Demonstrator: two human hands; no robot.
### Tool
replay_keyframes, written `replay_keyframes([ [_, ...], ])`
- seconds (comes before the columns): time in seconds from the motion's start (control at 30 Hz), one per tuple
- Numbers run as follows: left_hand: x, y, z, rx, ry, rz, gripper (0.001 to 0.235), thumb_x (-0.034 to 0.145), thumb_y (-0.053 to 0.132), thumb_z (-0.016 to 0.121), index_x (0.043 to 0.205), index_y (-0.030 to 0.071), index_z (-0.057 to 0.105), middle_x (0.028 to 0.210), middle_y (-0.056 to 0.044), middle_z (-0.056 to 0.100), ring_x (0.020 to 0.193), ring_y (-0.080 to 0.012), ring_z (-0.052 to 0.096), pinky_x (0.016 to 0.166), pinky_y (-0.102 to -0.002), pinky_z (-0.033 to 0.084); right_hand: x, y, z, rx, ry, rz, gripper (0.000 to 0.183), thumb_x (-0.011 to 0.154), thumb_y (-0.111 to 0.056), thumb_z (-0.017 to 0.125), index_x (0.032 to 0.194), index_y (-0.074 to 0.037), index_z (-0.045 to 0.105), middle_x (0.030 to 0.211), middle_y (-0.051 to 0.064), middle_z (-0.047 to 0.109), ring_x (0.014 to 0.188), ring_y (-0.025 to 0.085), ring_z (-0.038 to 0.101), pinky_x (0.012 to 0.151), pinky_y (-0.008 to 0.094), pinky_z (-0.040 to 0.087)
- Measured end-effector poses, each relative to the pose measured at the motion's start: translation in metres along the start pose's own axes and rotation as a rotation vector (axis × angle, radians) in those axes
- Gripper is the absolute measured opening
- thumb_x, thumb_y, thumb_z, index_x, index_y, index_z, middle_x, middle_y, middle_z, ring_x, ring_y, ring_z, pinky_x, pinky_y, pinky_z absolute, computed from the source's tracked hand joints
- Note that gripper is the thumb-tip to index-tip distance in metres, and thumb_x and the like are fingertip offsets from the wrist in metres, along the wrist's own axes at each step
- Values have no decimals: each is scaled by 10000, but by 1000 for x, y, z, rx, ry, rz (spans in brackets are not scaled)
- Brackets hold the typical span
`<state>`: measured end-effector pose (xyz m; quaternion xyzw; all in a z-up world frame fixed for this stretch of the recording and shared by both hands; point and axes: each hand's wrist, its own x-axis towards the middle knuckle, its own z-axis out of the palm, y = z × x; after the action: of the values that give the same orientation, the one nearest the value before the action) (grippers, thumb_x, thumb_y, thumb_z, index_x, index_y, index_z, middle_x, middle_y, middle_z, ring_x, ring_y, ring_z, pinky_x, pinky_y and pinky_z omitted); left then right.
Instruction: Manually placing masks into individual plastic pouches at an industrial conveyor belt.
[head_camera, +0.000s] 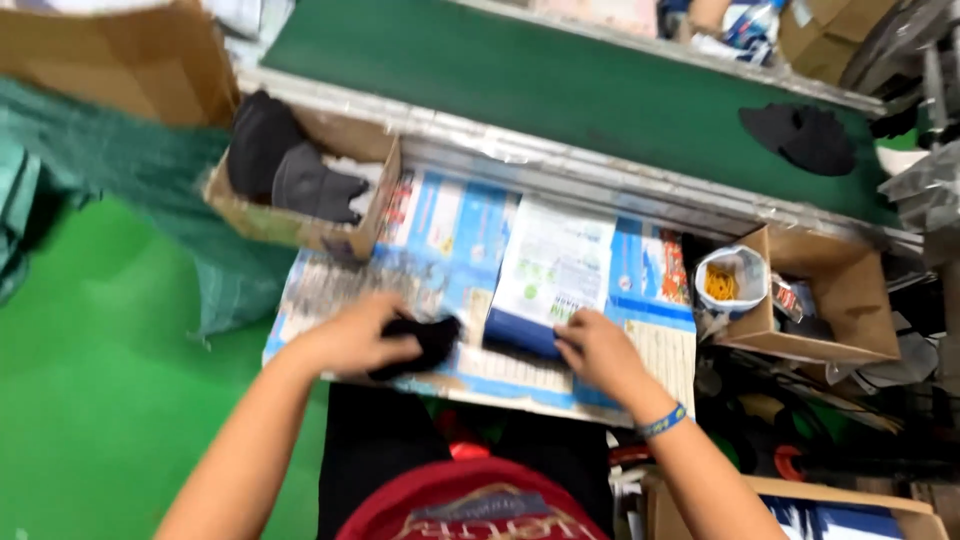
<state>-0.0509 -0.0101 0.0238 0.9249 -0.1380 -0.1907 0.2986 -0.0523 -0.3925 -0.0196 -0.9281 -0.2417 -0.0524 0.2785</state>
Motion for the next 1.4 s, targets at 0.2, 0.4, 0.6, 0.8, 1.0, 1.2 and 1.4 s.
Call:
replay_keyframes([
  [0.2,48,71,92,-52,-182,647,876,823,464,747,1476,-40,453,1533,-275,409,1420,-416,378,1171,-459,304,-9,2,23,-288,-34,-59,145,805,-186,761,892,-70,749,857,110,646,849,322,646,712,439,530],
  [0.4,60,103,133,351,-319,488,537,857,460,702,1163,21,745,1640,-275,236,1548,-389,174,1232,-526,149,12,9,26,-383,100,13,108,777,-154,731,776,-74,659,812,105,623,791,327,642,672,453,518],
  [0.6,61,92,131,354,-291,464,471,849,419,718,1176,82,757,1614,-277,279,1544,-398,198,1229,-534,161,39,-54,-3,-232,174,-168,309,680,-54,711,989,-65,726,819,121,629,765,354,645,615,441,510],
  [0.8,51,66,94,-6,-147,756,485,888,357,726,1249,33,719,1523,-253,519,1484,-419,363,1218,-466,278,38,-55,-27,49,146,112,259,804,1,662,968,-126,816,791,82,706,677,266,680,620,356,527],
  [1.0,40,55,61,-1292,-230,420,500,902,238,755,1341,16,664,1210,-114,722,1120,-209,654,1018,-354,512,26,-73,-47,443,57,190,261,877,-19,627,1085,-23,784,832,109,748,721,130,647,636,311,513],
  [1.2,12,86,28,-511,131,496,424,879,154,718,1300,110,691,1139,-149,771,1040,-266,756,918,-340,556,25,-125,-47,289,184,263,293,874,-68,665,1145,9,745,748,141,752,607,135,628,563,308,506],
  [1.4,9,93,46,-433,349,273,360,882,190,724,1232,107,721,1055,-191,766,986,-347,738,866,-366,568,17,-149,-20,-30,400,-51,363,895,-63,681,1254,-14,699,766,167,656,638,299,644,603,375,512],
])
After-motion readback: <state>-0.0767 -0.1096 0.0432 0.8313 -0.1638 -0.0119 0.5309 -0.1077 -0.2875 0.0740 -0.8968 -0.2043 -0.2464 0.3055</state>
